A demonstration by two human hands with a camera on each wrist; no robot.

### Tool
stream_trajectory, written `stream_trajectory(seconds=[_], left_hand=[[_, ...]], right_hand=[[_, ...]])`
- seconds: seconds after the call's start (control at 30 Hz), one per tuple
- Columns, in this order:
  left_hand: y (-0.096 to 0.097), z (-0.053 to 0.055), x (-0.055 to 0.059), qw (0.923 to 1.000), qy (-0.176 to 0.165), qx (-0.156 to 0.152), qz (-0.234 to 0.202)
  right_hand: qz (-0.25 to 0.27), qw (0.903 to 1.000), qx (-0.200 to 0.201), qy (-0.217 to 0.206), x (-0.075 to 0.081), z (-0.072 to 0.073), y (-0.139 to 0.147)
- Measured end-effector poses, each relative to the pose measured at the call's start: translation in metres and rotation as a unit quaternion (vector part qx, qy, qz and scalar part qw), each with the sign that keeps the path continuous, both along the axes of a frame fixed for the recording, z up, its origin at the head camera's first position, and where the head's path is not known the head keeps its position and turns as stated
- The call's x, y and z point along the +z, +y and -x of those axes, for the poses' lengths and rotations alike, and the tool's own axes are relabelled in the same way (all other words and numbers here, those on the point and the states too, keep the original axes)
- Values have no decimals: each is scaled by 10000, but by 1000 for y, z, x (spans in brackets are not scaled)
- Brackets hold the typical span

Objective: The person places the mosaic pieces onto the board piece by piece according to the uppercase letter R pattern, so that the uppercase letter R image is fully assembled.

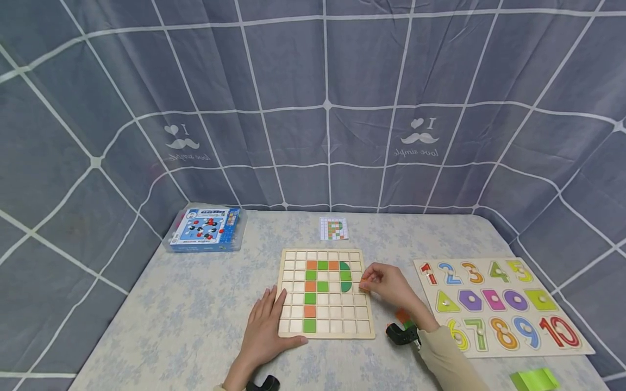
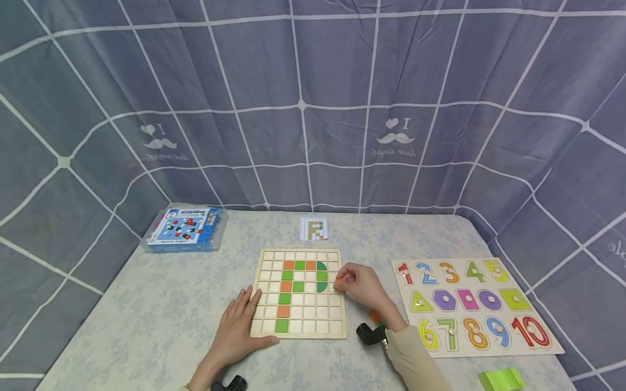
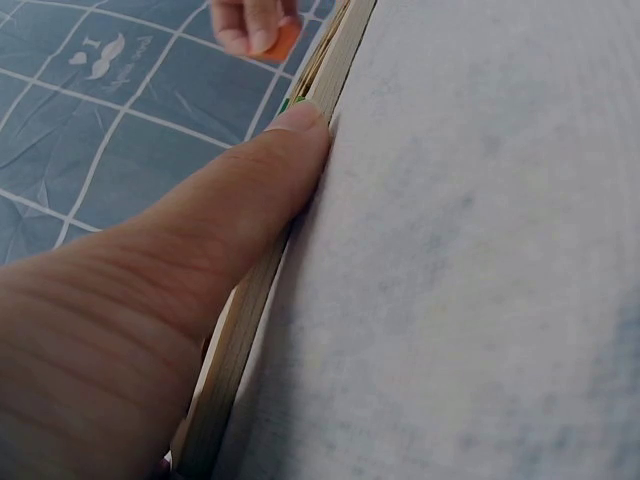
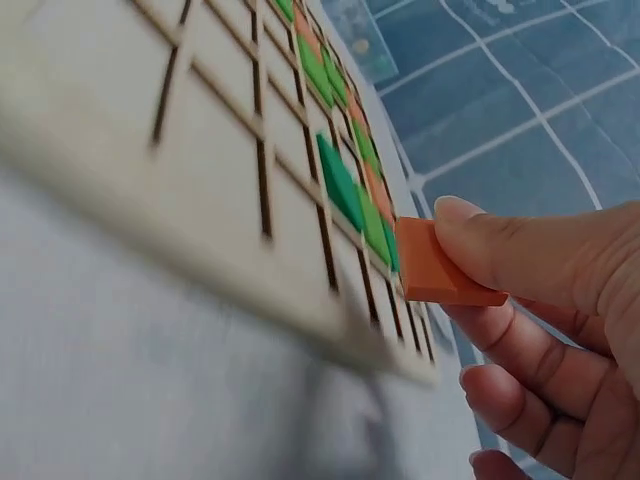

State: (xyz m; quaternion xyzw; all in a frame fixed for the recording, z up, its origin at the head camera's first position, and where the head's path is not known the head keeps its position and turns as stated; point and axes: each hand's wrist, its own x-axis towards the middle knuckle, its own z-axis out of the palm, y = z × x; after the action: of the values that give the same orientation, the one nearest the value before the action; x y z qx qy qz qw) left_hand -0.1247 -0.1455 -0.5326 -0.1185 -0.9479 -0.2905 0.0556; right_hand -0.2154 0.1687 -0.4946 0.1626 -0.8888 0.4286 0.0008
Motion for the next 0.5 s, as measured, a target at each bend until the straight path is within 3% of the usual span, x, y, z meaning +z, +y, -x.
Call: stream_trajectory(seconds=[0.23, 0.5], left_hand=[[0, 0, 0, 10000, -26, 5, 6], [0, 0, -1, 10000, -84, 21, -13]], right_hand=[[35, 9989, 475, 42, 6, 7, -25], [-195, 9962, 833, 169, 2, 14, -44]])
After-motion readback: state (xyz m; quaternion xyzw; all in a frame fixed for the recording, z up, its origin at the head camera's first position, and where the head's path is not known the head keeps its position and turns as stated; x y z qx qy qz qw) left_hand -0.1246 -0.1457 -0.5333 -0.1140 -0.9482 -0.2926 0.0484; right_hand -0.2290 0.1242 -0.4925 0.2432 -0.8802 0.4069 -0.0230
